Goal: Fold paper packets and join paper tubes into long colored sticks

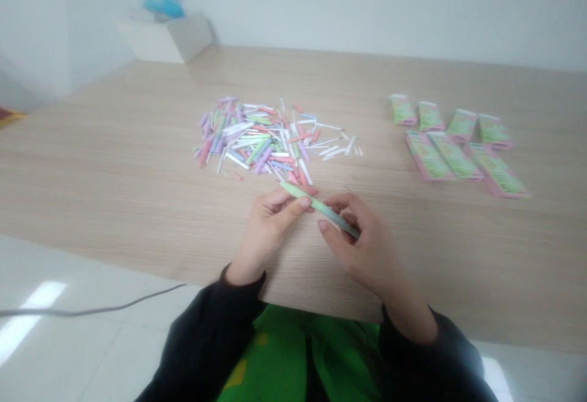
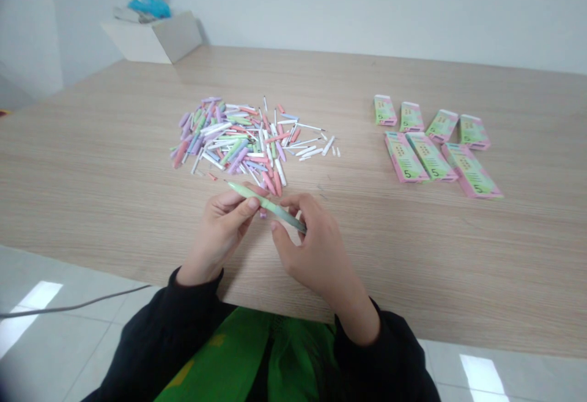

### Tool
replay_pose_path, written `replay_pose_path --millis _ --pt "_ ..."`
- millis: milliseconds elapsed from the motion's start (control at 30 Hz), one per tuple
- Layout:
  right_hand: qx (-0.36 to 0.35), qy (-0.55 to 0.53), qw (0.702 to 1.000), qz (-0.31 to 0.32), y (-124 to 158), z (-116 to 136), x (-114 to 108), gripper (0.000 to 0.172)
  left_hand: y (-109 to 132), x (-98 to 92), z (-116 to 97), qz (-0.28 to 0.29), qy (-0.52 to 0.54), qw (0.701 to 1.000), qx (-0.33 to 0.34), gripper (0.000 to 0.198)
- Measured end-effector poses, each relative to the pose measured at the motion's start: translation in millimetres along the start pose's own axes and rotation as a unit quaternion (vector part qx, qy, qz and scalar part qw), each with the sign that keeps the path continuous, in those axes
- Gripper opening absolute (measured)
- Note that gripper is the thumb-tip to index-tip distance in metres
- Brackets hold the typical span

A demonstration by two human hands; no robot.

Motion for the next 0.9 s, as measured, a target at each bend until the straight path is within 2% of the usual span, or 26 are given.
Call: replay_pose_path --millis 67,167,333,467,500,567,667,767,900 --pt "0.028 -0.002 1.0 -0.012 1.3 -5.6 -0.3 0.017 -0.1 -1.0 0.7 -0.005 -0.006 1.0 -0.003 0.021" --pt "0.04 -0.005 0.999 -0.02 2.3 -10.5 -1.1 0.013 -0.2 -1.2 1.8 -0.007 -0.014 1.0 -0.011 0.025" --pt "-0.021 0.014 1.0 -0.011 1.0 -1.6 -2.6 0.008 0.0 -1.5 1.0 -0.006 0.002 1.0 -0.011 0.021" --pt "-0.059 0.022 0.998 0.016 0.8 7.0 1.9 0.023 0.6 -0.1 0.8 0.01 0.013 1.0 -0.01 0.016" --pt "-0.06 0.019 0.998 0.012 0.7 8.0 1.6 0.021 0.6 -0.2 1.2 0.01 0.01 1.0 -0.011 0.017" --pt "-0.045 0.018 0.999 -0.012 0.5 6.7 -1.7 0.005 0.4 -1.3 1.5 0.005 0.003 1.0 -0.012 0.019" --pt "-0.008 0.026 0.999 -0.034 1.1 0.6 -5.4 0.016 0.1 -3.0 2.0 -0.007 -0.009 1.0 -0.014 0.023" --pt "0.0 0.03 0.999 -0.035 1.7 -1.9 -6.9 0.012 0.3 -3.4 1.9 -0.012 -0.016 1.0 -0.017 0.025" --pt "-0.024 0.022 0.999 -0.009 0.9 0.0 -3.9 0.005 1.0 -3.2 0.4 -0.011 -0.006 1.0 -0.016 0.022"
Point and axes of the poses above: each hand's wrist, its own y-axis away from the middle knuckle, its own x-axis out of the palm, z = x × y, the point moved 9 cm from there along -y, towards the middle knuckle, and after that the axes turned 4 degrees about -z, right-handed, at the moved point
